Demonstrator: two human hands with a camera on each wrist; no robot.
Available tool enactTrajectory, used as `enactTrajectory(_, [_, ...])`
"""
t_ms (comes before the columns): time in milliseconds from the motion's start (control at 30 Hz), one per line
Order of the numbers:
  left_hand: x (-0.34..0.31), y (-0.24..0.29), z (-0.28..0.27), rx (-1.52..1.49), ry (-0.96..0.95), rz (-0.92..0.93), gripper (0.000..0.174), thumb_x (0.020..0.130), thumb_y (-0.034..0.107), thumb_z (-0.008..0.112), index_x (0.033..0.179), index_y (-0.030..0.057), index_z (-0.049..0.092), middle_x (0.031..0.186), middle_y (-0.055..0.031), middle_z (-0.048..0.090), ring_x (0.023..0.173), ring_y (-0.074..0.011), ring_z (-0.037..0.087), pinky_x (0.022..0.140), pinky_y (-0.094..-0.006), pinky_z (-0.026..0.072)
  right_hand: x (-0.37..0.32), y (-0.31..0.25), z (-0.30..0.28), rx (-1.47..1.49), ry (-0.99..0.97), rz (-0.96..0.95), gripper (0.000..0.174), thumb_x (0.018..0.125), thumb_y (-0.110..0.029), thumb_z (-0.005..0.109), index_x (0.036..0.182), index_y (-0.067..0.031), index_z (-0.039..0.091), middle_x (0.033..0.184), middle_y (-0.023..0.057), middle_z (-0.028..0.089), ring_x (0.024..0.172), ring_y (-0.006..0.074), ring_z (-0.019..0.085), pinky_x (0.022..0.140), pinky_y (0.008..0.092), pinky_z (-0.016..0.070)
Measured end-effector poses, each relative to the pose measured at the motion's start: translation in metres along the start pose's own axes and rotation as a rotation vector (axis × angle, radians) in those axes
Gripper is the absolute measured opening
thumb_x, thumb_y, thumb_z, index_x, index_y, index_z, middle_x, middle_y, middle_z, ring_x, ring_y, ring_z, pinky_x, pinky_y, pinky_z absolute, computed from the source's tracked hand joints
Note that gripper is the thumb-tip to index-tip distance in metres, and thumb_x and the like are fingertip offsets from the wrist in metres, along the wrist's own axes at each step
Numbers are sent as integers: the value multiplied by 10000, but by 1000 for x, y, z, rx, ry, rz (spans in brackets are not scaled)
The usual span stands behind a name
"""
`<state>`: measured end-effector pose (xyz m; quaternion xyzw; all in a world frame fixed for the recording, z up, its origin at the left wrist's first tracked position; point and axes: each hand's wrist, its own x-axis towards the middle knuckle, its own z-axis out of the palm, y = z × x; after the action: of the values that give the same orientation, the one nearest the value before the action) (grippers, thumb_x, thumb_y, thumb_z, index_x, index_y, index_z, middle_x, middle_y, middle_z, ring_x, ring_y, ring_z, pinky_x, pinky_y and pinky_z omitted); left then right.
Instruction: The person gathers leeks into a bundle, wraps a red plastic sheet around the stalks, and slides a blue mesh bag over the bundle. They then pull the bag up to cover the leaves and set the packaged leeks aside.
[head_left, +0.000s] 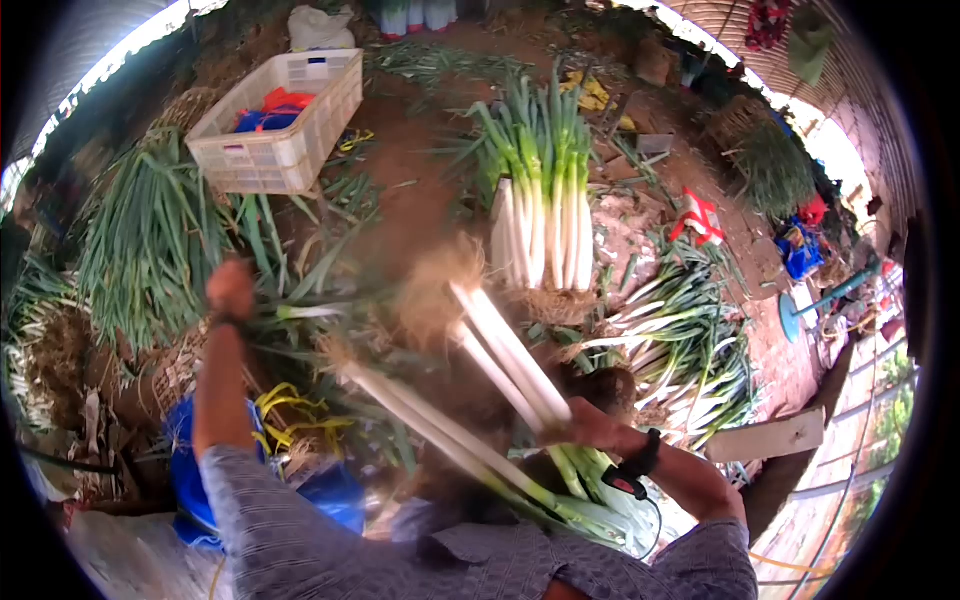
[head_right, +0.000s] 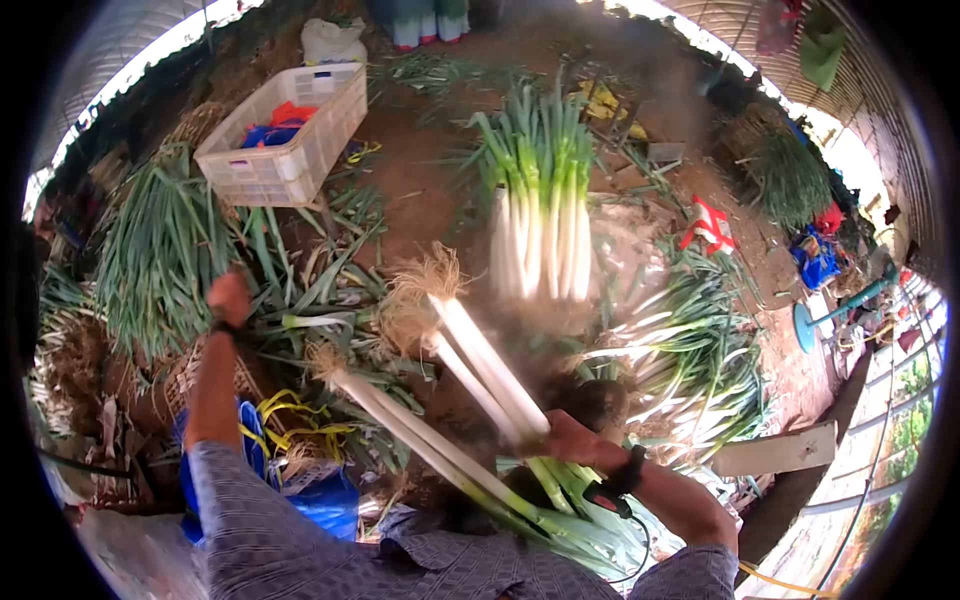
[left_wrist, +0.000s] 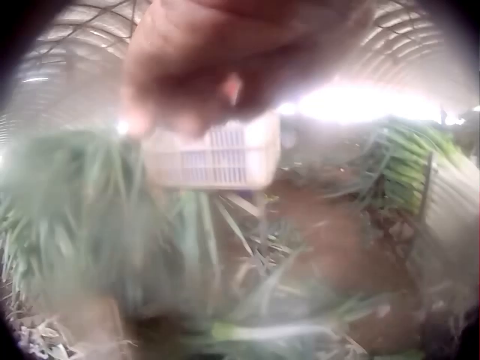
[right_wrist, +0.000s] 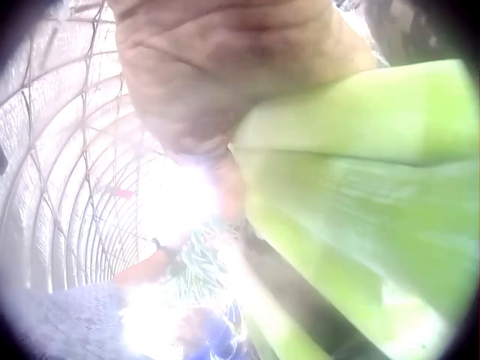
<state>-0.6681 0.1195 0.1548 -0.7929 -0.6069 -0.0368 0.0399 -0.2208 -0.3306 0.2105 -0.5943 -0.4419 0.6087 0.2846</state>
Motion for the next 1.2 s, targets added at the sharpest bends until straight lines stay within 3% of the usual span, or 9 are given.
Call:
enactTrajectory(167, [-37,68,-76,-338,648,289,282,878,123,687,1137,38,615,1098,-162,637,1023,-271,623,869,-439,485,8,-10,-9,1,26,113,331,887,-187,758,1171,-26,704,1018,58,740,936,116,671,841,282,536])
enactTrajectory(233, [-73,110,-19,-1323,73,546,238,951,236,627,1041,22,676,1083,-157,689,1016,-237,663,904,-357,509,11,-18,-8,-24,41,49,299,891,-157,754,1155,-25,710,1018,52,740,936,108,661,835,282,534])
enactTrajectory(300, [-137,209,-75,-1123,-475,269,255,977,214,608,1164,56,678,1151,-95,691,1093,-211,642,957,-334,501,14,-33,-10,-109,69,18,288,892,-136,751,1153,-21,710,1020,54,741,934,108,654,834,280,528])
enactTrajectory(333, [-160,245,-40,-1172,-151,567,286,1008,271,570,1157,51,676,1135,-99,688,1085,-221,635,940,-346,502,20,-23,-14,-132,43,-53,358,894,-208,758,1183,-11,686,1028,49,730,945,115,639,852,287,515])
enactTrajectory(500, [-183,368,-63,-2349,-317,-268,416,994,408,593,996,-7,616,900,-138,700,767,-240,712,754,-388,603,34,-38,-4,-49,13,-18,478,892,-345,742,1229,-20,644,1097,54,686,1041,134,602,895,321,498])
enactTrajectory(767, [-110,352,16,-2442,-34,-371,401,987,353,578,1057,-41,584,864,-178,677,740,-307,697,668,-419,621,24,-27,-3,-69,-31,85,384,923,-319,683,1165,-20,685,939,54,716,881,120,630,815,295,497])
enactTrajectory(800, [-97,343,-17,-2303,54,-863,350,987,282,538,1048,-61,574,868,-190,665,720,-297,676,655,-417,605,23,-27,-1,-87,-23,64,384,926,-319,680,1167,-21,683,940,53,715,881,119,629,811,292,497])
enactTrajectory(867, [-57,311,73,-1914,240,-238,266,962,197,509,1064,-43,560,854,-141,627,707,-244,630,592,-394,561,27,-20,1,-149,5,21,389,923,-339,675,1146,-22,686,930,60,712,877,136,629,798,309,499])
enactTrajectory(1200, [77,78,55,-963,687,-204,689,843,77,729,1429,-19,380,1202,-201,570,1109,-285,539,958,-386,446,18,-16,-31,-7,125,-39,473,917,-275,714,1296,-17,595,977,78,706,864,141,658,783,266,532])
